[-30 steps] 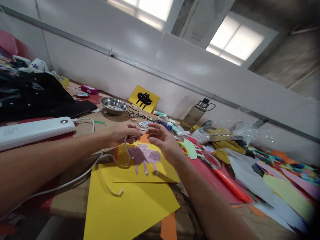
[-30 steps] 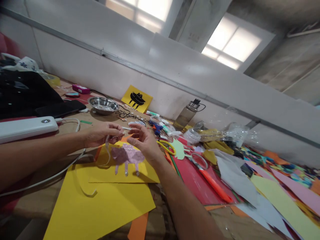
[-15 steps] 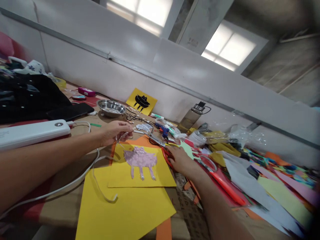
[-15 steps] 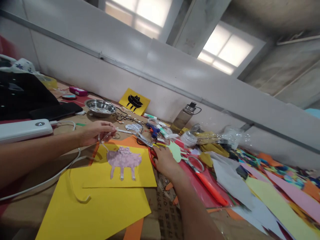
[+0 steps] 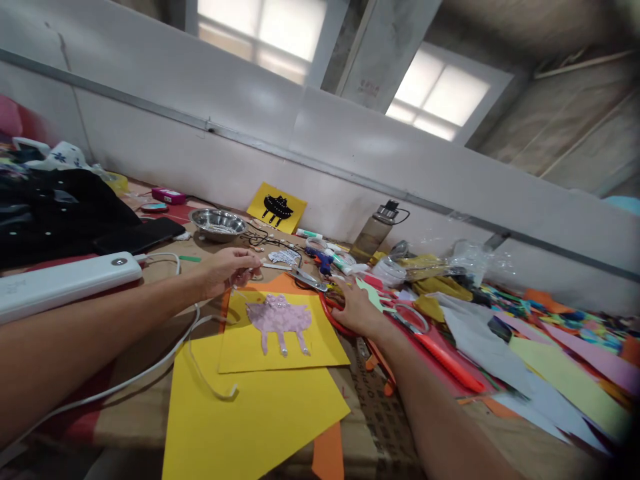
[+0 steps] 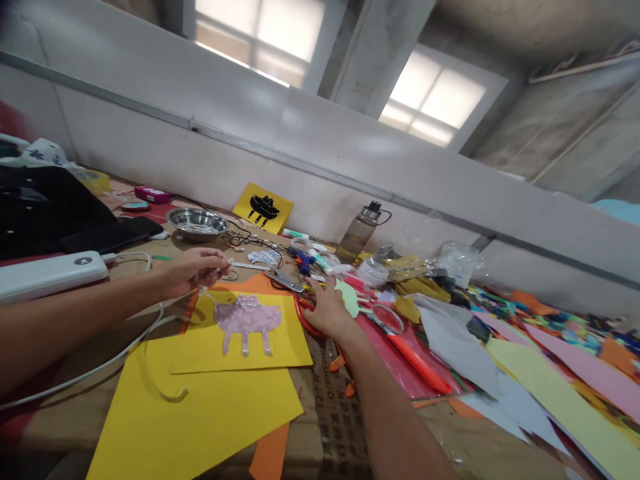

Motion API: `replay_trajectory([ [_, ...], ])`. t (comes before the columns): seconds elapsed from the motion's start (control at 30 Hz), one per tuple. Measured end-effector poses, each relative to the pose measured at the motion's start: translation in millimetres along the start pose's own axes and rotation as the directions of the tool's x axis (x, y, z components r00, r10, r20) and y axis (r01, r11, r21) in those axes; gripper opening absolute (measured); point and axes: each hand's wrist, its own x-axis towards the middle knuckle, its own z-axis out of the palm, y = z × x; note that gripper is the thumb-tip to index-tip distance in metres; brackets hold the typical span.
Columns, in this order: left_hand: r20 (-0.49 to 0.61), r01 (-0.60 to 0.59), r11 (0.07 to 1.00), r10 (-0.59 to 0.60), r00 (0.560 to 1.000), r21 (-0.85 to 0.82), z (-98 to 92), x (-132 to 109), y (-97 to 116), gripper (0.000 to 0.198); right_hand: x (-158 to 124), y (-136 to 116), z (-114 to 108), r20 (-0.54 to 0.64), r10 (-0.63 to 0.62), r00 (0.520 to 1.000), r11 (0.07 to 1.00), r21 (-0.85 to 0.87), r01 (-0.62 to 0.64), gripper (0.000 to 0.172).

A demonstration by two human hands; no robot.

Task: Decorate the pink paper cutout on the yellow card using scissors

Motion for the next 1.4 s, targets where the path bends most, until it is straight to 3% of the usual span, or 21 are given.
replay_trajectory([
  [0.17, -0.011, -0.016, 1.0, 0.016, 1.0, 0.002, -1.9, 1.4, -1.2, 0.014, -1.0, -2.6, -13.1, -0.134, 0.035, 0.99, 0.996, 0.088, -0.023, 0.065],
  [0.33, -0.02, -0.021, 1.0, 0.021, 1.0, 0.022, 1.3, -1.8, -1.4, 0.015, -2.8, -9.4, -18.8, -0.355, -0.005, 0.935, 0.958, 0.265, 0.106, 0.056],
  [0.5, -0.065, -0.059, 0.993, 0.066, 0.996, 0.099, 8.5, -1.8, 6.3, 0.013, -3.7, -13.0, -14.5, -0.447, -0.068, 0.892, 0.89, 0.376, 0.256, 0.05],
  [0.63, -0.038, -0.094, 0.983, 0.101, 0.994, 0.16, 18.9, 8.4, 19.9, 0.011, -9.5, -19.0, -11.5, -0.409, -0.139, 0.902, 0.862, 0.398, 0.313, 0.059],
  [0.77, 0.001, -0.162, 0.982, 0.163, 0.987, 0.093, 35.2, 13.1, 25.1, 0.011, -20.2, -30.7, -15.4, -0.344, -0.202, 0.917, 0.863, 0.381, 0.332, 0.061],
  [0.9, -0.022, -0.167, 0.986, 0.167, 0.986, -0.006, 46.8, 3.9, 14.4, 0.013, -28.8, -43.3, -21.7, -0.306, -0.223, 0.926, 0.847, 0.409, 0.339, 0.053],
  [1.1, -0.026, -0.199, 0.98, 0.198, 0.98, -0.019, 44.5, -6.0, -5.9, 0.013, -35.5, -56.5, -26.9, -0.21, -0.234, 0.949, 0.864, 0.404, 0.302, 0.045],
  [1.4, -0.065, -0.14, 0.99, 0.14, 0.988, 0.01, 53.7, -9.7, -10.2, 0.009, -38.7, -62.8, -25.5, -0.206, -0.261, 0.943, 0.892, 0.323, 0.317, 0.045],
])
